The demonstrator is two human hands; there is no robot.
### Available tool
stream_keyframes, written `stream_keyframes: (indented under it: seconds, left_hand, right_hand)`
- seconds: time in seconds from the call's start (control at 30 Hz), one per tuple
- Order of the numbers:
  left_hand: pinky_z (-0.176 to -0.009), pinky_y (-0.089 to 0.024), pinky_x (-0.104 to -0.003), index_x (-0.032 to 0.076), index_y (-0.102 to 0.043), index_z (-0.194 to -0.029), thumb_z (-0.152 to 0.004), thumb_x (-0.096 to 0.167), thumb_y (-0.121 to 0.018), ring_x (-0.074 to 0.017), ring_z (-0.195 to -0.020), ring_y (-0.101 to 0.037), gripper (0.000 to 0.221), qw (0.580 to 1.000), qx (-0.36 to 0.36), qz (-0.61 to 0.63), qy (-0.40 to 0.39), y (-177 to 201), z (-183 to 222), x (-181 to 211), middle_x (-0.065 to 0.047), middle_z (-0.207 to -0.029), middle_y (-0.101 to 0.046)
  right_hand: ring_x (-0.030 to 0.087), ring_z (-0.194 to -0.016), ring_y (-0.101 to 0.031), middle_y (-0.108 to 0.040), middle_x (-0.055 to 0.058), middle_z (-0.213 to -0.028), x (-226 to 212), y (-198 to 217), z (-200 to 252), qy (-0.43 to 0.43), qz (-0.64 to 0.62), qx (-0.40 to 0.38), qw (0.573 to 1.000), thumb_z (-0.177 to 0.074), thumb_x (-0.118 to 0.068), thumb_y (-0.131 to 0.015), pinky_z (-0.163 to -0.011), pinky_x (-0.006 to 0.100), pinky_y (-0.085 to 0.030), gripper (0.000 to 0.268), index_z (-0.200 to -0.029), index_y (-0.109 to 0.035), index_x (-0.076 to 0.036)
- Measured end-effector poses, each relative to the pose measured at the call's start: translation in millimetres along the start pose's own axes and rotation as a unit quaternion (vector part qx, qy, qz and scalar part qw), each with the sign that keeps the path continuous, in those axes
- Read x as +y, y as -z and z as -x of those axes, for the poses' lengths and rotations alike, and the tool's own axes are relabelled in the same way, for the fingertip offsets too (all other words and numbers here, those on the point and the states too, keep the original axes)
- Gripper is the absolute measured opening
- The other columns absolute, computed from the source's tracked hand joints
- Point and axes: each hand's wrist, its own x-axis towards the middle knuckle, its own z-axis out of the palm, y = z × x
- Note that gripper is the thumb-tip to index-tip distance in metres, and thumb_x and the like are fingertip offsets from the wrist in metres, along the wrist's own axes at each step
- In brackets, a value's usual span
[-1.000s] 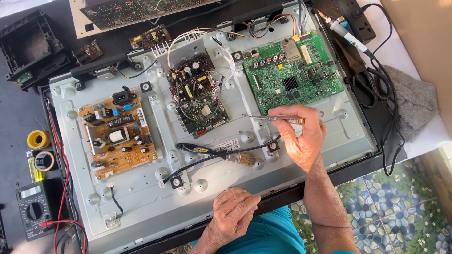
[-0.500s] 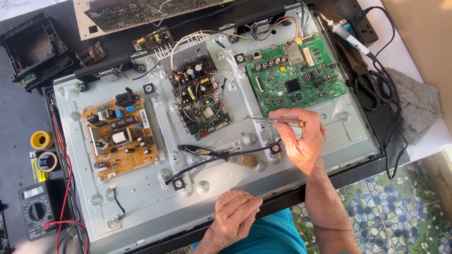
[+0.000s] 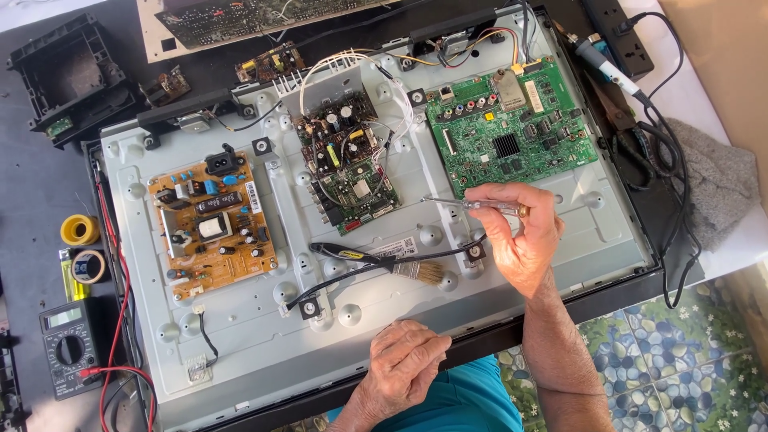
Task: Reassembling the internal components of a television by connecting cables and securing circuit boards.
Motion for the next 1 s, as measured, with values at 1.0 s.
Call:
stream_keyframes:
  seconds: [1.0]
  left_hand:
    - [-0.063, -0.057, -0.037, -0.003, -0.068, -0.108, -0.105, 0.007, -0.052, -0.0259, -0.07, -0.067, 0.019, 0.998, -0.053, 0.008, 0.012, -4, -18, 6, -0.012, -0.083, -0.071]
  right_hand:
    - [0.022, -0.09, -0.076, -0.074, 0.015, -0.103, 2, -1, -4, -0.036, -0.04, 0.008, 0.999, -0.1, -0.001, -0.068, -0.081, 0.028, -0.063, 0.026, -0.115, -0.047, 0.0]
